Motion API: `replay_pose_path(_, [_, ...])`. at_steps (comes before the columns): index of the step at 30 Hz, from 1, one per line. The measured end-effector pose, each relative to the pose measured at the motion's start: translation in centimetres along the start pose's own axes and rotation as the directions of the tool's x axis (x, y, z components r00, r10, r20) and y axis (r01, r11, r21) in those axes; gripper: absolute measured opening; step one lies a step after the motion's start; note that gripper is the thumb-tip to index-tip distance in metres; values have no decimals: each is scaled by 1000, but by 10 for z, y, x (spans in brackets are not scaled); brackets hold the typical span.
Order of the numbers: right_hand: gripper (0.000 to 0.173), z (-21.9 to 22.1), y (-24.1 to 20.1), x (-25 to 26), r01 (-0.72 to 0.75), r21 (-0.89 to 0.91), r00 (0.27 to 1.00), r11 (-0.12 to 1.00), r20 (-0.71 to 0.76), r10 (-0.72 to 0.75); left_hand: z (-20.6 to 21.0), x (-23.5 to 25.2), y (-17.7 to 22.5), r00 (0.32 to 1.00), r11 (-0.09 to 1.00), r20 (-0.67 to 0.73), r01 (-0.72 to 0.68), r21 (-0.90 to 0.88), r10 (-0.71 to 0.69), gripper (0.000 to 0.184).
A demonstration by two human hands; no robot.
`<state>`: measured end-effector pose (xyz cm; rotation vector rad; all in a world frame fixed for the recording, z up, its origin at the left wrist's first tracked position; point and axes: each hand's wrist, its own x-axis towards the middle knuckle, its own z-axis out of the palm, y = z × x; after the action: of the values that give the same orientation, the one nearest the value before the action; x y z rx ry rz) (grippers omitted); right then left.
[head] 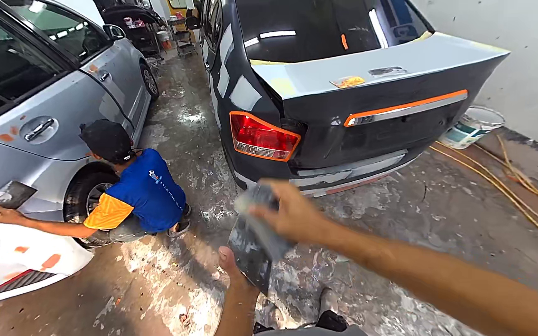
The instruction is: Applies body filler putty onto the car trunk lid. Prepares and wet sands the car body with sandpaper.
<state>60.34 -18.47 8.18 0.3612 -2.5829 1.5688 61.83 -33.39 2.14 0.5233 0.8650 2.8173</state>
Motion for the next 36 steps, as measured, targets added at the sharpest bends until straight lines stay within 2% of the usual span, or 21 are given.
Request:
replay_pose_path(2, [30, 9, -11, -11, -5, 39, 995, 999, 103, 1, 3, 2, 4, 997, 998, 26, -67, 11, 66, 44])
replay_pose_path(6, [23, 0, -2, 0, -48, 58, 999, 997, 17, 48, -3, -1, 1, 998, 995, -49, -28, 91, 33, 53])
replay_pose_path(9, [28, 7, -18, -10, -2, 91, 992, 996, 127, -10, -9, 5, 1, 996, 997, -47, -80, -7, 79, 56])
replay_pose_path(10, [27, 2, -12, -4, -5, 69, 995, 998, 102, -2, -19, 5, -3, 998, 998, -10, -59, -39, 58, 57])
replay_pose_path(12, [21, -3, 0, 4, -19, 39, 1000, 999, 3, 19, -38, 3, -8, 985, 998, 160, -57, -28, 60, 54])
replay_pose_path(15, [27, 4, -16, -3, -12, 18, 997, 1000, 80, 11, 11, 7, 10, 997, 997, -45, -54, 62, 57, 40])
replay_pose_path(18, [21, -6, -3, 8, -5, 3, 1000, 1000, -5, 5, 3, 3, 4, 999, 998, 43, 1, 67, -4, 43])
replay_pose_path(20, [21, 0, -12, 6, 20, 20, 999, 1000, 25, -21, 4, 9, 3, 993, 1000, 113, -21, 16, 19, 41])
replay_pose_path(22, [23, -1, -14, 6, 5, 56, 997, 998, 80, -10, 5, 13, 4, 996, 999, 87, -33, 0, 33, 42])
replay_pose_path(25, [21, -4, -8, 11, -25, 76, 1000, 997, 17, 24, 3, 12, 3, 997, 1000, 81, 2, -12, -1, 42])
replay_pose_path(27, [24, 1, -15, 6, -9, 55, 996, 998, 94, 4, -13, 16, -4, 985, 988, 155, -49, -146, 72, 40])
replay_pose_path(28, [25, -1, -12, 7, -1, 41, 996, 999, 89, -2, -35, 20, -11, 943, 977, 314, -49, -207, 114, 44])
replay_pose_path(29, [24, -4, -5, 11, -3, 26, 998, 1000, 57, 1, -61, 27, -22, 837, 977, 521, -69, -199, 165, 52])
replay_pose_path(30, [21, -6, -1, 13, -13, 29, 1000, 1000, 21, 13, -32, 13, -12, 982, 994, 186, -19, -107, 38, 49])
replay_pose_path(31, [20, -5, -3, 12, -11, 34, 1000, 999, 22, 11, -9, 10, -3, 1000, 999, -3, 20, -31, -20, 47])
replay_pose_path(32, [21, -1, -10, 9, 5, 35, 998, 999, 63, -7, 2, 12, 3, 999, 1000, -44, 25, -1, -25, 46])
replay_pose_path(34, [24, 0, -15, 6, 14, 37, 993, 999, 117, -18, 4, 15, 7, 1000, 1000, -13, -9, 18, 9, 46])
replay_pose_path(36, [20, -5, -2, 13, 17, 20, 1000, 1000, 24, -18, -1, 10, 3, 998, 998, -47, 53, 30, -52, 51])
